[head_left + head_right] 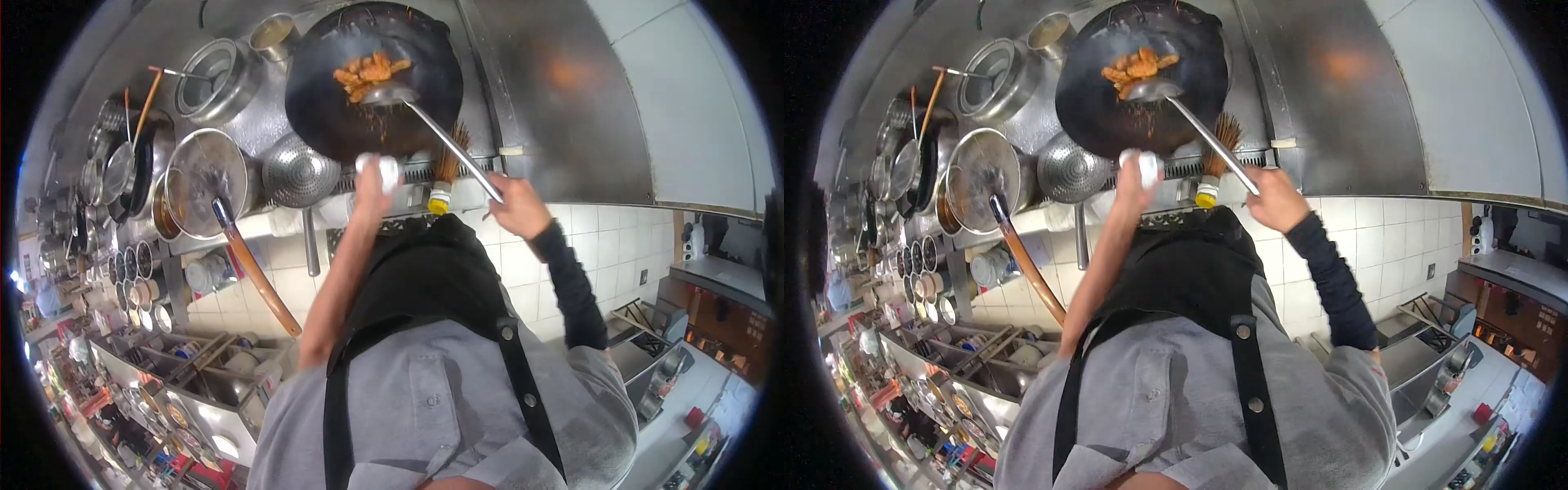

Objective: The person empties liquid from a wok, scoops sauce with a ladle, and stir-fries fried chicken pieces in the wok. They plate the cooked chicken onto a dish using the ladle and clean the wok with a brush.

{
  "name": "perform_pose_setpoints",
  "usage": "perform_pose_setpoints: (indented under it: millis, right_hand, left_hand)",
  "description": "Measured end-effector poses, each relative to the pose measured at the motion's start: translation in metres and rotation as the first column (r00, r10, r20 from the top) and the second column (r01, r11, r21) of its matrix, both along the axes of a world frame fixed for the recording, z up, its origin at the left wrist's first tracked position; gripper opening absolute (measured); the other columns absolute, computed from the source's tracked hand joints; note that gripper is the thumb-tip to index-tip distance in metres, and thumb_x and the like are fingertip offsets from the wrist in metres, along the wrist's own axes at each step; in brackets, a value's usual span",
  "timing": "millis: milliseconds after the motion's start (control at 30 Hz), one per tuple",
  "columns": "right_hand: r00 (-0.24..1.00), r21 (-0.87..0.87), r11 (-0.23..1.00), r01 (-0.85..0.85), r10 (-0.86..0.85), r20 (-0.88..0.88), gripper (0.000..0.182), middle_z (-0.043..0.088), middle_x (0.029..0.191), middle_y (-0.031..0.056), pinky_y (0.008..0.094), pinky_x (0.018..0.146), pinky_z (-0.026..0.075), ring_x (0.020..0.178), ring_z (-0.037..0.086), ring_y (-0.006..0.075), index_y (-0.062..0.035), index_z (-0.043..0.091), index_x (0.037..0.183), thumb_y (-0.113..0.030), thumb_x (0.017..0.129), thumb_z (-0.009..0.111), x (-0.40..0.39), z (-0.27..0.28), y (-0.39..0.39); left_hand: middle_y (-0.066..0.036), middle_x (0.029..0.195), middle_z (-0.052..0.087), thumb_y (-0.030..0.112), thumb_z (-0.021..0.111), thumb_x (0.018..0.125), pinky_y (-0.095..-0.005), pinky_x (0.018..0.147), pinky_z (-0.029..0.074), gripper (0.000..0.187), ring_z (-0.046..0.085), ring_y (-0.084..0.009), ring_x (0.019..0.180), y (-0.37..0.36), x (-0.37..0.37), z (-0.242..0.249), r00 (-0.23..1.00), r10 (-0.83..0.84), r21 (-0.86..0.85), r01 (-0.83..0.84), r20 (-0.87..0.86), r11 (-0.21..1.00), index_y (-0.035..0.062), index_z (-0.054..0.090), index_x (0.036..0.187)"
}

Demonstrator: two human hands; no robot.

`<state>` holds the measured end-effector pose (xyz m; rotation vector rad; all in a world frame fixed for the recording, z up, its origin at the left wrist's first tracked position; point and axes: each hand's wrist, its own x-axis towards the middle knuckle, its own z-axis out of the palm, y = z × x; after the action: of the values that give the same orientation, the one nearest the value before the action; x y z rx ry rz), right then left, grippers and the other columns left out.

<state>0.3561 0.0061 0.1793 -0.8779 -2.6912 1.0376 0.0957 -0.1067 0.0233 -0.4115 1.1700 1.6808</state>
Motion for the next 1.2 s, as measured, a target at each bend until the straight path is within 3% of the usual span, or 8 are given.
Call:
perform_pose_setpoints:
  millis: [67, 167, 333, 467, 533, 767, 967, 1200]
  right_hand:
    - [0.951, -0.237, 0.969, 0.073, 0.004, 0.309, 0.047, 0.064, 0.091, 0.0302, 0.0491, 0.078, 0.053, 0.085, 0.064, 0.0477, 0.0036, 0.062, 0.122, -0.001, 0.076, 0.058, -0.007, 0.054, 0.003]
    - [0.982, 0.074, 0.988, -0.136, 0.124, 0.146, 0.046, 0.064, 0.088, 0.0313, 0.0515, 0.079, 0.052, 0.084, 0.064, 0.0485, 0.0046, 0.061, 0.121, -0.002, 0.075, 0.056, -0.006, -0.031, 0.029]
    - [1.000, 0.005, 1.000, -0.005, 0.005, 0.024, 0.045, 0.066, 0.093, 0.0312, 0.0547, 0.084, 0.050, 0.090, 0.064, 0.0482, 0.0026, 0.059, 0.123, -0.007, 0.079, 0.057, -0.090, -0.100, 0.024]
    - [0.981, 0.091, 0.995, 0.039, -0.021, -0.193, 0.052, 0.064, 0.110, 0.0327, 0.0506, 0.092, 0.050, 0.102, 0.062, 0.0496, 0.0044, 0.056, 0.131, -0.002, 0.079, 0.056, -0.061, -0.075, 0.005]
    - [0.998, 0.092, 0.995, 0.044, -0.047, 0.032, 0.054, 0.064, 0.115, 0.0319, 0.0477, 0.095, 0.051, 0.105, 0.063, 0.0463, 0.0047, 0.058, 0.131, 0.001, 0.077, 0.057, -0.018, -0.035, 0.015]
    - [0.951, 0.082, 0.987, -0.139, 0.110, 0.290, 0.055, 0.064, 0.099, 0.0344, 0.0507, 0.086, 0.052, 0.094, 0.063, 0.0496, 0.0064, 0.057, 0.129, 0.001, 0.074, 0.056, 0.008, 0.011, 0.042]
    - [0.993, 0.161, 0.980, 0.119, -0.119, -0.009, 0.045, 0.067, 0.085, 0.0298, 0.0546, 0.079, 0.053, 0.085, 0.065, 0.0498, 0.0079, 0.055, 0.122, -0.005, 0.079, 0.058, -0.070, -0.096, -0.001]
    - [0.998, -0.046, 0.999, -0.022, 0.019, -0.065, 0.052, 0.069, 0.083, 0.0254, 0.0409, 0.064, 0.059, 0.061, 0.068, 0.0366, 0.0035, 0.060, 0.130, 0.000, 0.078, 0.059, -0.003, 0.001, 0.004]
  left_hand:
    - [-0.005, 0.087, 0.064, 0.026, 0.052, 0.101, -0.0395, 0.060, 0.054, 0.013, 0.063, -0.0227, 0.075, 0.039, -0.027, -0.008, 1.000, -0.013, 0.060, 0.013, 0.006, 0.998, 0.0139, 0.057, 0.101]
    - [-0.006, 0.088, 0.064, 0.025, 0.055, 0.100, -0.0412, 0.063, 0.055, 0.012, 0.063, -0.0224, 0.078, 0.060, -0.048, 0.009, 0.990, -0.089, 0.117, 0.077, 0.109, 0.990, 0.0125, 0.057, 0.102]
    - [-0.007, 0.091, 0.067, 0.030, 0.054, 0.101, -0.0412, 0.061, 0.055, 0.019, 0.066, -0.0240, 0.079, 0.024, -0.024, -0.032, 0.998, -0.047, 0.023, 0.048, -0.051, 0.999, 0.0126, 0.059, 0.108]
    - [-0.010, 0.098, 0.069, 0.029, 0.052, 0.101, -0.0427, 0.058, 0.054, 0.027, 0.067, -0.0236, 0.080, -0.027, 0.012, -0.040, 0.985, -0.049, -0.108, 0.031, -0.168, 0.994, 0.0081, 0.059, 0.117]
    - [-0.008, 0.094, 0.067, 0.022, 0.058, 0.097, -0.0413, 0.067, 0.058, 0.020, 0.066, -0.0226, 0.081, -0.020, 0.007, -0.019, 0.992, -0.004, 0.014, 0.006, -0.123, 1.000, 0.0075, 0.061, 0.110]
    - [-0.007, 0.087, 0.063, 0.026, 0.051, 0.101, -0.0410, 0.062, 0.054, 0.016, 0.062, -0.0233, 0.076, 0.065, -0.052, 0.016, 0.997, -0.050, 0.014, 0.050, 0.052, 0.999, 0.0116, 0.056, 0.103]
    - [-0.008, 0.092, 0.067, 0.033, 0.055, 0.101, -0.0415, 0.063, 0.056, 0.026, 0.067, -0.0244, 0.080, 0.006, -0.010, -0.029, 0.986, -0.111, -0.092, 0.100, -0.123, 0.991, 0.0087, 0.060, 0.107]
    - [-0.007, 0.087, 0.066, 0.027, 0.052, 0.101, -0.0395, 0.060, 0.057, 0.019, 0.066, -0.0215, 0.074, -0.026, -0.003, -0.034, 0.953, -0.200, -0.004, 0.204, -0.229, 0.979, 0.0096, 0.057, 0.108]
